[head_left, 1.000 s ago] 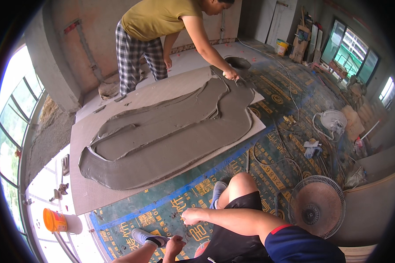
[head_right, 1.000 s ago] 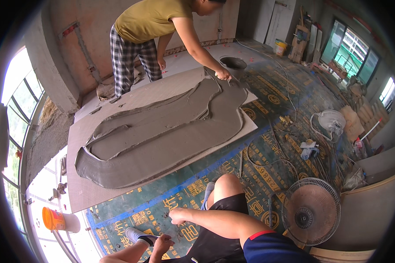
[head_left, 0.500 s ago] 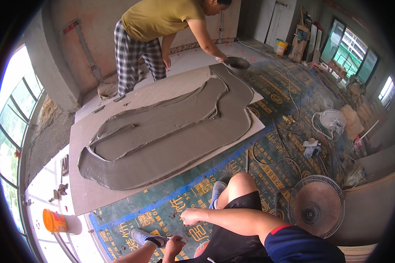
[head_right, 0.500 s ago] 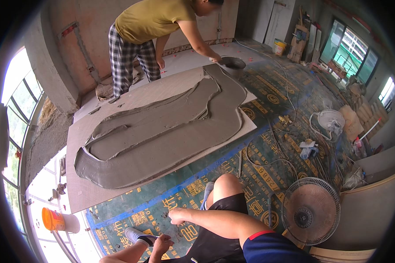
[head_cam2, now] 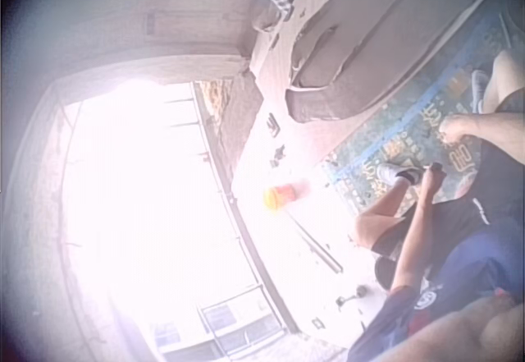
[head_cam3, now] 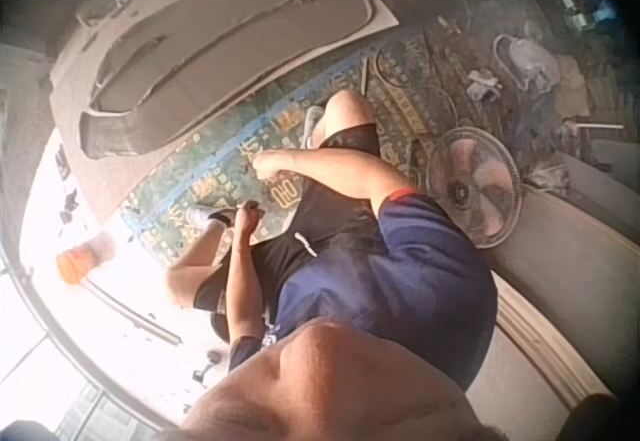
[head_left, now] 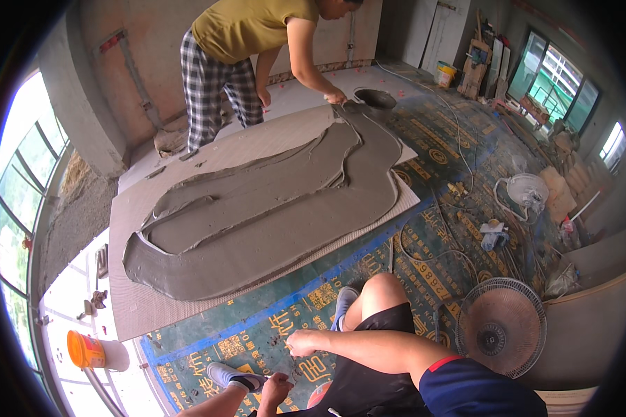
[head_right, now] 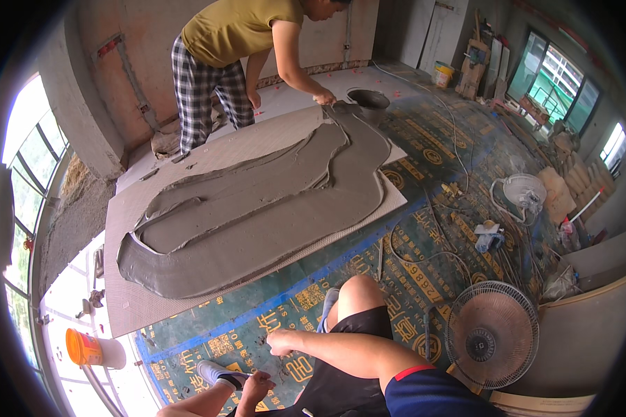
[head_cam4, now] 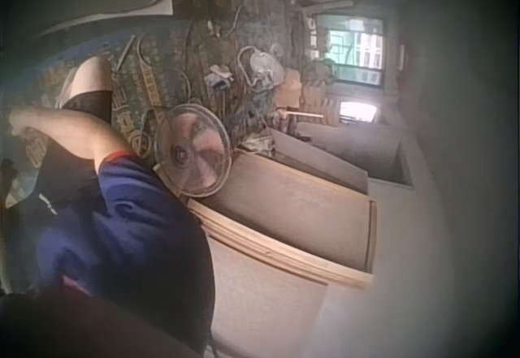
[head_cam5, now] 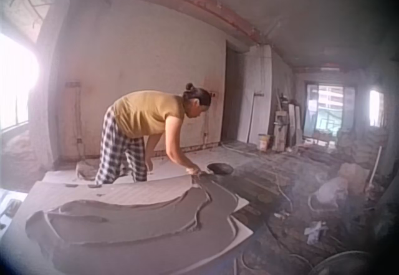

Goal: Apply mortar to the back of a large floor tile using a trowel.

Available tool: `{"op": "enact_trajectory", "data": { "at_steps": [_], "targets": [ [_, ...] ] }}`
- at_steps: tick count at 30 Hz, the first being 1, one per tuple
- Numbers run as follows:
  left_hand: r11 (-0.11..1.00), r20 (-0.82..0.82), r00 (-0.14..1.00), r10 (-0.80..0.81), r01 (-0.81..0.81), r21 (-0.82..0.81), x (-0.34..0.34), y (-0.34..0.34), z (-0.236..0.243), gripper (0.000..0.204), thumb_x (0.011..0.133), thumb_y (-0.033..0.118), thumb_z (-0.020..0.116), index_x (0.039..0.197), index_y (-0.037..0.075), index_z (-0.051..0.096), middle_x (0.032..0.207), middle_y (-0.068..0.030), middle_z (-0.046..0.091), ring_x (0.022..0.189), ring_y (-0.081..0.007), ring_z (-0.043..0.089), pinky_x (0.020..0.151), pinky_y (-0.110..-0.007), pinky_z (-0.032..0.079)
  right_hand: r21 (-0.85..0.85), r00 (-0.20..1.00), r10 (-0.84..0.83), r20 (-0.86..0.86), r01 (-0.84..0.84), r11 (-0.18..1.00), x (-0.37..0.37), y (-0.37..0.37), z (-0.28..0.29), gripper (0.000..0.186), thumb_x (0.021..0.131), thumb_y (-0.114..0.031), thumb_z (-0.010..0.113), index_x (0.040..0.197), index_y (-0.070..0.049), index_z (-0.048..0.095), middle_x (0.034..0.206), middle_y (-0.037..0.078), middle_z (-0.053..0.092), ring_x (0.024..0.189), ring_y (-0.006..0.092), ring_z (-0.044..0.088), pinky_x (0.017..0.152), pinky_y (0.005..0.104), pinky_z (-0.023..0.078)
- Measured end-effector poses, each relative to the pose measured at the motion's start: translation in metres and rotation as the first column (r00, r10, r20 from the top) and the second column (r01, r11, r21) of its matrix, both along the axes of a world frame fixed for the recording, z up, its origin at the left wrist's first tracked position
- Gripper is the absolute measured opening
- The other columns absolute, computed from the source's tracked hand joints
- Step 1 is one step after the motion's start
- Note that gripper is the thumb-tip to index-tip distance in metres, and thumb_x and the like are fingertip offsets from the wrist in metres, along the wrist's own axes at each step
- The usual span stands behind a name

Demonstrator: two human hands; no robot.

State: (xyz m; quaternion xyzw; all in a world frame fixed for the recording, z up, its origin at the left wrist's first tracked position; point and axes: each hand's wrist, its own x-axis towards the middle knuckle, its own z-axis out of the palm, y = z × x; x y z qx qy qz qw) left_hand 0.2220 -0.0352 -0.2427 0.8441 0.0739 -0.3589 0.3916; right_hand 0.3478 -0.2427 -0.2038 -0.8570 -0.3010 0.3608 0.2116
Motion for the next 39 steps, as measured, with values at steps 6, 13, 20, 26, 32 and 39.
{"op": "enact_trajectory", "data": {
  "at_steps": [6,13,20,26,32,39],
  "targets": [
    [0.999,0.043,0.999,-0.019,0.018,0.030,-0.001,0.000,-0.001,0.039,0.067,0.020,0.071,0.099,0.001,0.062,0.090,-0.0189,0.067,0.089,-0.0312,0.065,0.077,-0.036,0.050,-0.010,0.998,-0.001,-0.059,0.000,1.000,0.001,0.000,0.009,0.029,0.074,-0.020,0.056,0.083,0.005,0.066,0.085,0.024,0.065,0.082,0.0357,0.064,0.075,0.0438,0.050],
    [1.000,0.032,0.999,-0.011,0.010,0.017,-0.001,0.000,-0.002,0.039,0.066,0.021,0.071,0.099,0.001,0.062,0.088,-0.0191,0.066,0.088,-0.0313,0.065,0.077,-0.036,0.050,-0.013,0.999,-0.024,-0.034,0.024,1.000,0.000,0.000,0.007,0.024,0.080,-0.026,0.058,0.075,-0.004,0.067,0.075,0.014,0.067,0.077,0.0310,0.065,0.071,0.0423,0.050],
    [1.000,0.036,0.999,-0.009,0.008,0.011,-0.002,0.003,-0.011,0.038,0.066,0.021,0.071,0.098,0.001,0.062,0.089,-0.0193,0.066,0.088,-0.0315,0.064,0.077,-0.036,0.050,-0.013,1.000,-0.022,0.004,0.022,1.000,-0.002,0.001,0.006,0.025,0.080,-0.025,0.058,0.074,-0.003,0.066,0.076,0.016,0.066,0.078,0.0315,0.065,0.071,0.0429,0.050],
    [1.000,0.007,1.000,-0.001,0.001,0.016,-0.001,0.002,-0.009,0.040,0.066,0.021,0.071,0.099,0.001,0.063,0.092,-0.0193,0.066,0.091,-0.0319,0.063,0.080,-0.036,0.049,0.004,1.000,-0.001,0.000,0.001,1.000,-0.001,0.000,0.006,0.024,0.079,-0.024,0.057,0.071,-0.003,0.067,0.072,0.015,0.066,0.075,0.0315,0.065,0.070,0.0427,0.050],
    [1.000,0.003,1.000,-0.013,0.012,0.020,-0.001,0.003,-0.009,0.040,0.066,0.022,0.071,0.100,0.002,0.063,0.093,-0.0192,0.066,0.092,-0.0318,0.063,0.080,-0.036,0.049,-0.007,1.000,0.001,-0.012,-0.001,1.000,0.000,0.003,-0.002,0.023,0.079,-0.024,0.057,0.075,-0.004,0.069,0.075,0.016,0.067,0.076,0.0317,0.065,0.070,0.0424,0.050],
    [0.999,0.029,0.999,-0.018,0.017,0.035,0.000,0.001,-0.004,0.040,0.066,0.022,0.072,0.099,0.002,0.063,0.091,-0.0190,0.066,0.090,-0.0316,0.064,0.079,-0.036,0.049,-0.030,1.000,-0.011,-0.016,0.010,0.999,0.000,0.003,-0.003,0.023,0.081,-0.025,0.058,0.081,-0.004,0.068,0.081,0.017,0.067,0.082,0.0319,0.065,0.073,0.0422,0.050]
  ]
}}
